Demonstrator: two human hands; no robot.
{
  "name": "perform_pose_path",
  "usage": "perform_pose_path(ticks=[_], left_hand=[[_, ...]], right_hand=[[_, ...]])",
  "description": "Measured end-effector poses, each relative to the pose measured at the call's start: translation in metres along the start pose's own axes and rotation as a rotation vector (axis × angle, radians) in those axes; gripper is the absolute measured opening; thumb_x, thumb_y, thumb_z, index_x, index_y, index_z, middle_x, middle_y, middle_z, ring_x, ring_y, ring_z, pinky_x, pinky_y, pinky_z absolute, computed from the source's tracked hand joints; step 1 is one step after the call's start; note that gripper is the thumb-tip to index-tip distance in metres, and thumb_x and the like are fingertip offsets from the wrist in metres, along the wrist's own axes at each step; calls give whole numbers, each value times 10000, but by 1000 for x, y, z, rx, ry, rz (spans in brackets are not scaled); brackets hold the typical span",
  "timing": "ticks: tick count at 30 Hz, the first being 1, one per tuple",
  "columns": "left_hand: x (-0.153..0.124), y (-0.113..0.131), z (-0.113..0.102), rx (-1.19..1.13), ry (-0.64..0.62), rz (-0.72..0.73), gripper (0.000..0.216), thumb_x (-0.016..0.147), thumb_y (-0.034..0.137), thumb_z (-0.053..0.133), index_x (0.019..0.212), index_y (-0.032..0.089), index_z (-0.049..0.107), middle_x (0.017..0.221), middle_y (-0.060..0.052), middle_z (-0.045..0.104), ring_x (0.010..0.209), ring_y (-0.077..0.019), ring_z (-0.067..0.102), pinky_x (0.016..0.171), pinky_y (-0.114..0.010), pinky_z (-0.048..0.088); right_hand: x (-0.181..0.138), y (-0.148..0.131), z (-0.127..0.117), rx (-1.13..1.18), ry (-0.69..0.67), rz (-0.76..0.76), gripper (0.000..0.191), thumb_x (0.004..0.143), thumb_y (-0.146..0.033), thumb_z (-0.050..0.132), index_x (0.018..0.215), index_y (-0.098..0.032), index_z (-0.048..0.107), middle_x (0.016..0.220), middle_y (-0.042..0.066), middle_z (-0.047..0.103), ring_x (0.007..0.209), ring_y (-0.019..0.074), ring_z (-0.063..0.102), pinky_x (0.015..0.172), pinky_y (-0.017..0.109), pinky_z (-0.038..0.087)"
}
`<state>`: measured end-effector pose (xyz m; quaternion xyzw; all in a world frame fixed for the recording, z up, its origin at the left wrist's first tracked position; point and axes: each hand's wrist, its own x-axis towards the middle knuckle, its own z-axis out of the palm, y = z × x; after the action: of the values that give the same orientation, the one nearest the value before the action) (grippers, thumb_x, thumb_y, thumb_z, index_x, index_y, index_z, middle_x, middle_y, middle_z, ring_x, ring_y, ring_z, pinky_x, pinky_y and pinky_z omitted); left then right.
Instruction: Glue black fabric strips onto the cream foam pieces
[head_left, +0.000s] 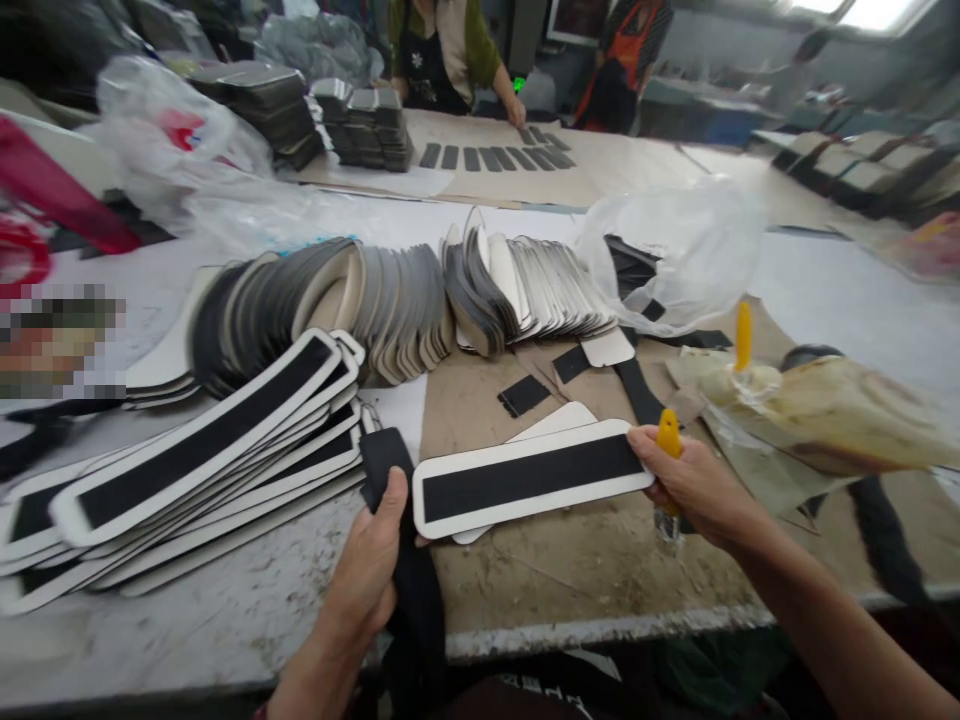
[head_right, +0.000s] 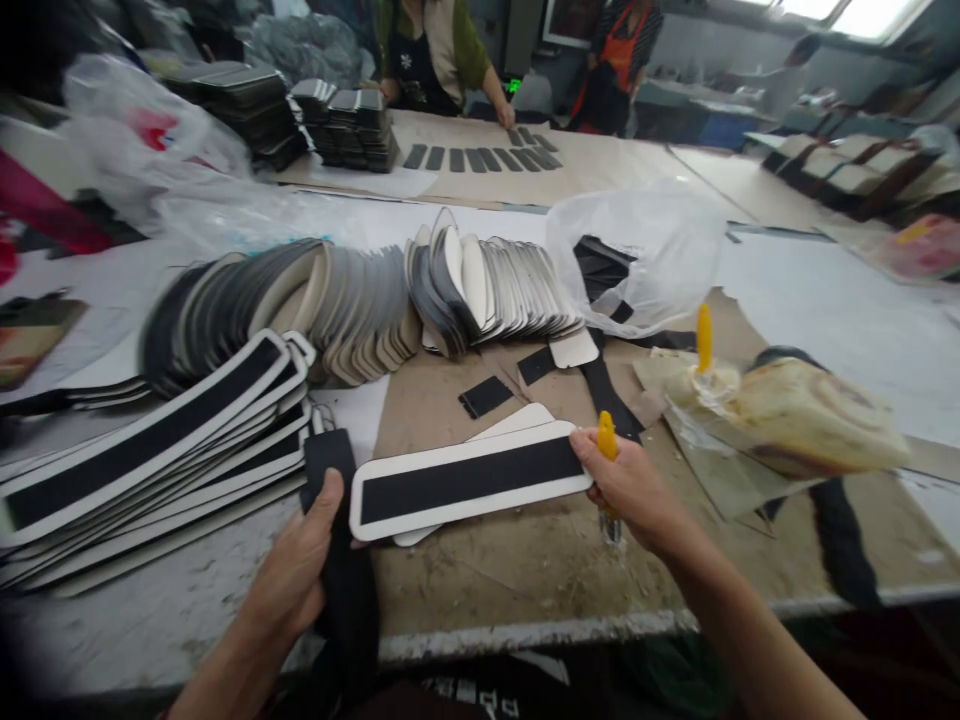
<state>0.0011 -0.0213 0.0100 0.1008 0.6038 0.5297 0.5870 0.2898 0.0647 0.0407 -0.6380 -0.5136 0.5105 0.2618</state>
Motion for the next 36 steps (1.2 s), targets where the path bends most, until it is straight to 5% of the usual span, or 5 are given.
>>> perform_pose_path(ticks=[6,9,19,26,36], left_hand=[[-2,-1,-3,-37,-68,119,336,735,474,691,740,148,610,560,38,553,467,-83,453,453,-191,385],[-1,-1,-5,-31,-26,119,342,631,321,801,872,131,650,698,2,645,562,-114,547,479,-196,419],[0,5,-17,-59,78,24,426,593,290,826,963,146,671,853,-39,728,723,-207,676,651,-276,545],[3,8,-23,-115,144,-79,344,538,243,850,846,170,716,768,-29,737,663,-229,683,558,-265,565],[-1,9,-22,-62,188,25,333,521,282,867,796,172,716,834,-6,745,701,-181,689,653,-206,570]], right_hand=[[9,14,-1,-59,26,54,441,756,-655,555,765,-214,528,495,-47,377,388,112,350,367,239,256],[11,13,2,-84,27,37,456,757,-670,539,769,-214,538,511,-36,392,395,119,362,375,251,284],[5,-15,20,-29,-74,-27,460,700,-608,644,663,-203,428,539,-75,327,434,70,308,384,198,253],[5,-11,21,-68,-143,-99,449,777,-620,562,709,-196,430,564,-66,347,464,81,323,416,208,255],[7,-8,18,-254,-137,-162,449,819,-623,490,691,-198,420,583,-51,355,499,89,343,442,218,308]])
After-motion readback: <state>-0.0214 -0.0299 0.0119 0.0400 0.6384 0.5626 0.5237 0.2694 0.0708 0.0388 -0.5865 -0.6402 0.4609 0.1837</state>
